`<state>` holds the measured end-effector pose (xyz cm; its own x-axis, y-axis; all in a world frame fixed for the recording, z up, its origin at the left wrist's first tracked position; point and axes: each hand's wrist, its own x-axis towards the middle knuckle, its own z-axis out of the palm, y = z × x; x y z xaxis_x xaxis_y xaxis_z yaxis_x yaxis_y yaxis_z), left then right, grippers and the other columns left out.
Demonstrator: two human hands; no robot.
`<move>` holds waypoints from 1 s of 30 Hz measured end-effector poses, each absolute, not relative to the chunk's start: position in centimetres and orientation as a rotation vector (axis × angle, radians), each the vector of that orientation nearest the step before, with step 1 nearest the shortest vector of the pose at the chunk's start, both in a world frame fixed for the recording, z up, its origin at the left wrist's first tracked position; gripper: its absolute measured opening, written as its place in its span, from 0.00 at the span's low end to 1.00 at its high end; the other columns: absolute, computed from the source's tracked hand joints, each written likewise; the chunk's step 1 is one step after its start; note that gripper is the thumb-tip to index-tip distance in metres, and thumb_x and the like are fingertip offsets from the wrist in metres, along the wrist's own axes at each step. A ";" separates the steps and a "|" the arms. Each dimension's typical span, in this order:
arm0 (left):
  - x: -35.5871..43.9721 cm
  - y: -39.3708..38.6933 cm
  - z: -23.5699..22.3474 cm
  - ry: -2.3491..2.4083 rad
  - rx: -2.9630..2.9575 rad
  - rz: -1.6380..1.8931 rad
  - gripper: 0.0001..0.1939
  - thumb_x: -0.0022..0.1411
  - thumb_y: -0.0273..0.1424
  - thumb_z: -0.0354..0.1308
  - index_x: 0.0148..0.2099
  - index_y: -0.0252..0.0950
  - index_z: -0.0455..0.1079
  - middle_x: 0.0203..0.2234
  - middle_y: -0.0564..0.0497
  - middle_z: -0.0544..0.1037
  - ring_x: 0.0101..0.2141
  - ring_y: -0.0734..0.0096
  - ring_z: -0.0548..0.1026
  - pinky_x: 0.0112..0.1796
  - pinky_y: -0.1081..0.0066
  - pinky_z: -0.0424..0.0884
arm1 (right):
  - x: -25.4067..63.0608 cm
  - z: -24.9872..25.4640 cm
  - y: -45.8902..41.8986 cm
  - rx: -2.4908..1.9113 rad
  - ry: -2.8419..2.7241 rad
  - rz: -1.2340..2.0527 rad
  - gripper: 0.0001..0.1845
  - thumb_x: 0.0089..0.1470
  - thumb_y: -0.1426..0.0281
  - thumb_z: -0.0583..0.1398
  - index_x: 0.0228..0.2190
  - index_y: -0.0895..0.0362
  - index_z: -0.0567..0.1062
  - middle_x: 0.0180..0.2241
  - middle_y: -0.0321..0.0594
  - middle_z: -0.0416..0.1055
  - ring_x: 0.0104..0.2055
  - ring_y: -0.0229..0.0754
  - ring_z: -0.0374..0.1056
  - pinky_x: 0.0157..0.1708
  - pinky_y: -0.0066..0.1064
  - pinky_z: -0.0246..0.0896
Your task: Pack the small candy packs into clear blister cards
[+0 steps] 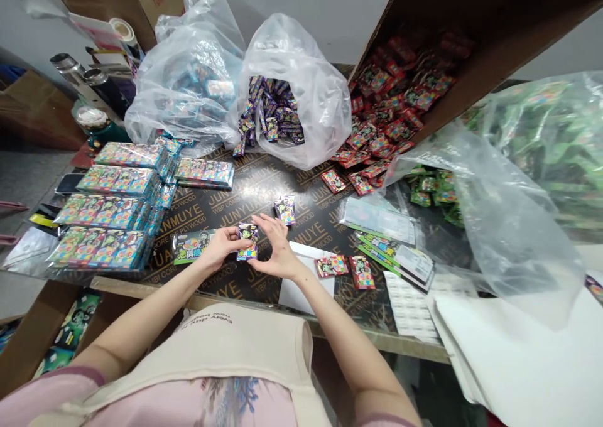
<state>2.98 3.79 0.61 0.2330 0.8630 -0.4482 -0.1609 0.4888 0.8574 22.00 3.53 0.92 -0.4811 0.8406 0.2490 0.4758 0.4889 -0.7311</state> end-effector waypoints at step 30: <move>1.0 2.6 -0.2 1.203 2.238 0.602 0.60 0.45 0.38 0.69 0.69 0.39 0.32 0.52 0.44 0.69 0.51 0.54 0.68 0.53 0.56 0.62 | 23.1 -0.4 -1.5 -1.421 -1.938 0.591 0.35 0.58 0.58 0.55 0.63 0.51 0.49 0.52 0.44 0.70 0.60 0.49 0.59 0.60 0.48 0.39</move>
